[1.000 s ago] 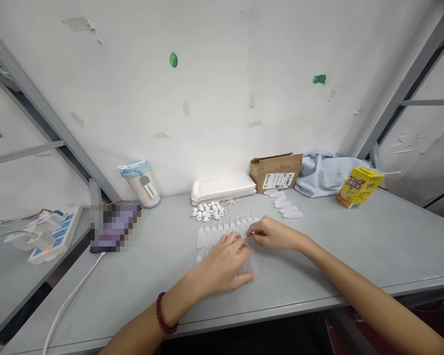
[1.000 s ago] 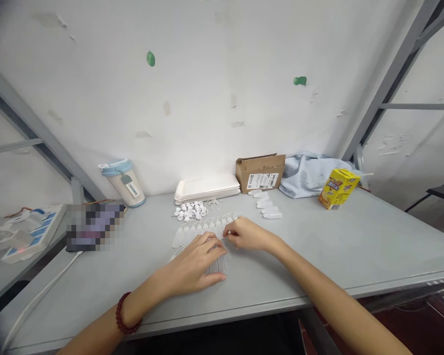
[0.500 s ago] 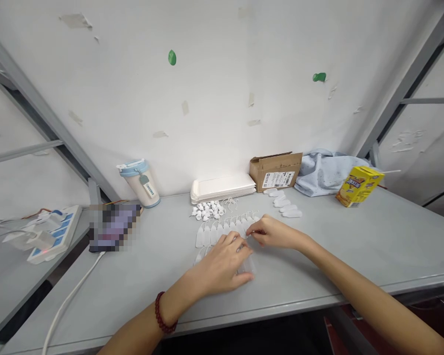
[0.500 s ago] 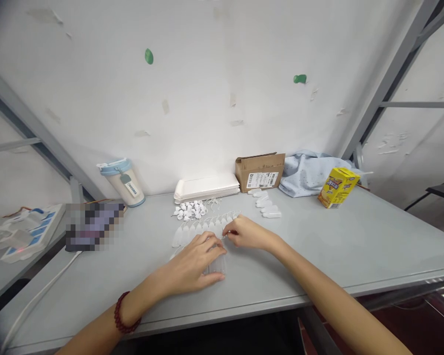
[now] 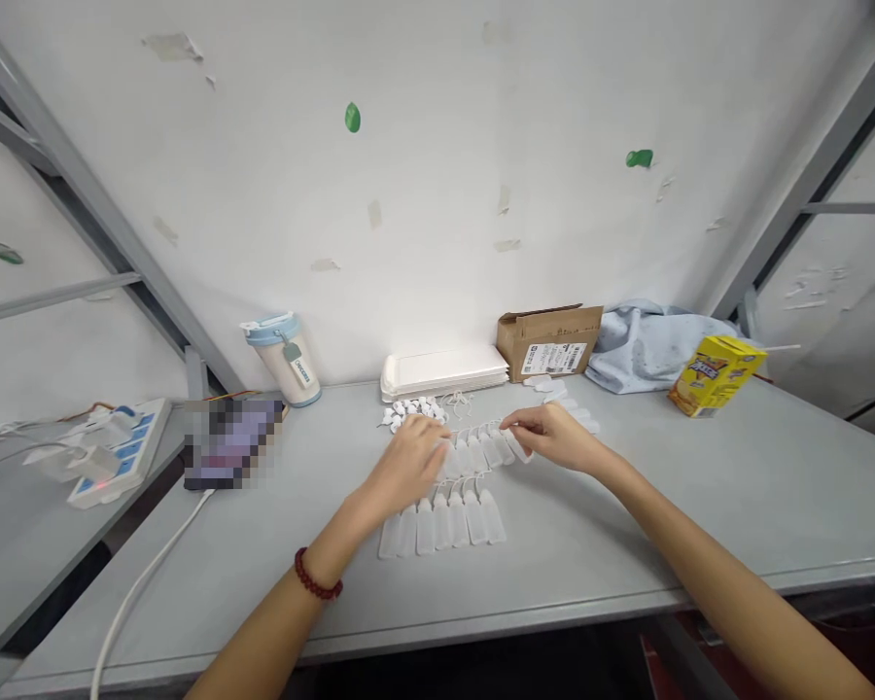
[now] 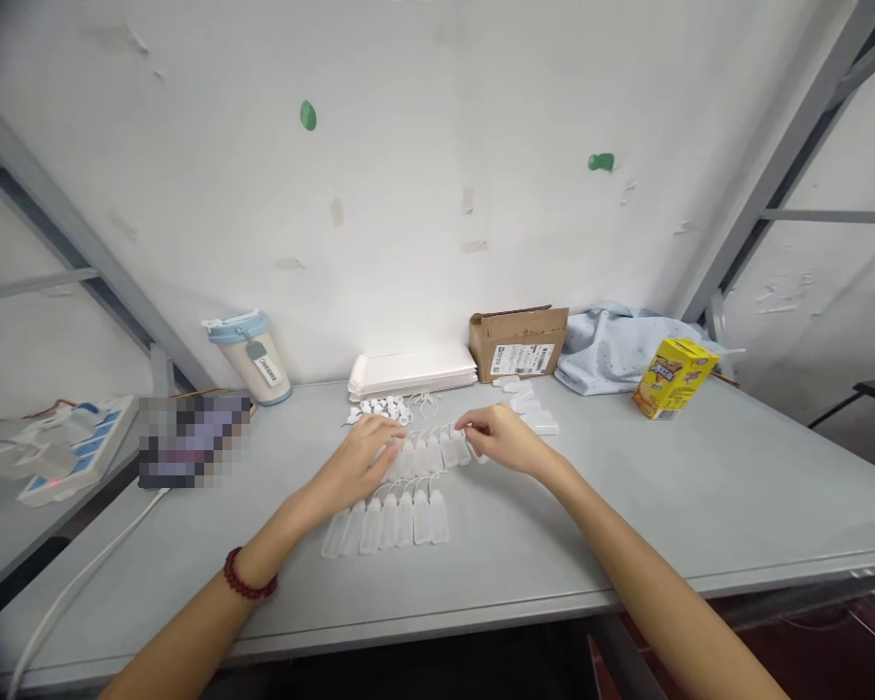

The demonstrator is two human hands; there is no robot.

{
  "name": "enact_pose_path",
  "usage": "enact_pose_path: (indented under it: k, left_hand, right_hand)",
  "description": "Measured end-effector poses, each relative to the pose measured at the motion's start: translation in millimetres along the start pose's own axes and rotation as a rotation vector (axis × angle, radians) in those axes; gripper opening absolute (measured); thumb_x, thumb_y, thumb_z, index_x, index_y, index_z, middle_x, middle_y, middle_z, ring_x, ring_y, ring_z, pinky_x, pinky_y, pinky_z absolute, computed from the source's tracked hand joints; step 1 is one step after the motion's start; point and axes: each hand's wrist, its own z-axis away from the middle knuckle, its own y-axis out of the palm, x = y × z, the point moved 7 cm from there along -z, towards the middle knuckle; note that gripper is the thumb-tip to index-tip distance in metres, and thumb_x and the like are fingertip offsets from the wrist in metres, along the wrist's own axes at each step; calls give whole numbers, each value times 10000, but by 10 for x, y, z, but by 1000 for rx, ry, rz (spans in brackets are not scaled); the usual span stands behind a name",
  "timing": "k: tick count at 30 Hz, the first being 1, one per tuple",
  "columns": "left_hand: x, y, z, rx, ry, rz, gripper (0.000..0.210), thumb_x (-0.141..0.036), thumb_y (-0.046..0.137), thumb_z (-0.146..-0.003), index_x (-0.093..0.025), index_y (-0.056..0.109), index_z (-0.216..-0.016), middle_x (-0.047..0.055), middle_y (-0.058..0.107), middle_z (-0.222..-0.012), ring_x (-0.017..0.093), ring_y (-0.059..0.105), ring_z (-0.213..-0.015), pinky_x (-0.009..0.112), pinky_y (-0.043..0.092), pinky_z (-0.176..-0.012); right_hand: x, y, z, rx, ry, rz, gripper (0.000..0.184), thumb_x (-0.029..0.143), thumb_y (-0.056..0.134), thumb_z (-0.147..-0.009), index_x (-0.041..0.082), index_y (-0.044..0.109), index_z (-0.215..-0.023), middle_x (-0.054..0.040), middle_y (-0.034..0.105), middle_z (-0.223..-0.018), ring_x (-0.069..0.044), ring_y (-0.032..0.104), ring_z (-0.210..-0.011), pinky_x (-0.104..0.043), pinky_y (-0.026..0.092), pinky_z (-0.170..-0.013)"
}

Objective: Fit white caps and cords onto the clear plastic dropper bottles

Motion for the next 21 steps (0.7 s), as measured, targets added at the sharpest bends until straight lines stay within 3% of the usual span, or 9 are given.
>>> enact_pose_path:
  k: [2,4,8,13,21]
  left_hand:
    - [286,-46,-23,-73,-80,-53,306,-146,317,-892,-173,606,-989,90,609,-1012,225,481,-1014,438,415,-895]
    - [504,-46,-26,-100,-114,-91,351,-71,334,-840,-185,599,-1040,81,590,-1132,238,442,-1078,461,405,-900]
    - [733,45,-44,-58,-162,-96,519,20,350,-723,-233,586,-1109,27,499,-1322,260,384,-1158,512,379,-915]
    - [780,140,-140,-2,-191,-78,561,61,335,-656,-227,626,-1040,18,563,-1260,243,424,-1154,481,389,-936]
    - [621,163,-215,16,-168,-76,497,23,328,-746,-228,607,-1073,37,568,-1240,240,421,-1158,494,365,-939]
  right_hand:
    - [-92,-106,-30,-79,23,45,317,184,391,-777,125,679,-895,7,600,-537,-106,462,-455,-217,360,-483]
    - [-195,-229,-57,-175,29,126,306,184,393,-778,139,673,-892,-2,626,-582,-118,495,-492,-228,378,-518]
    - [-418,-456,-84,-339,32,278,262,197,428,-788,149,669,-879,-50,677,-713,-168,581,-620,-268,414,-614]
    - [-645,-618,-84,-384,63,383,253,147,431,-787,157,670,-866,-85,688,-891,-198,613,-743,-286,431,-679]
    - [-749,-680,-81,-385,107,409,278,64,422,-765,144,671,-861,-102,683,-954,-214,621,-833,-296,447,-729]
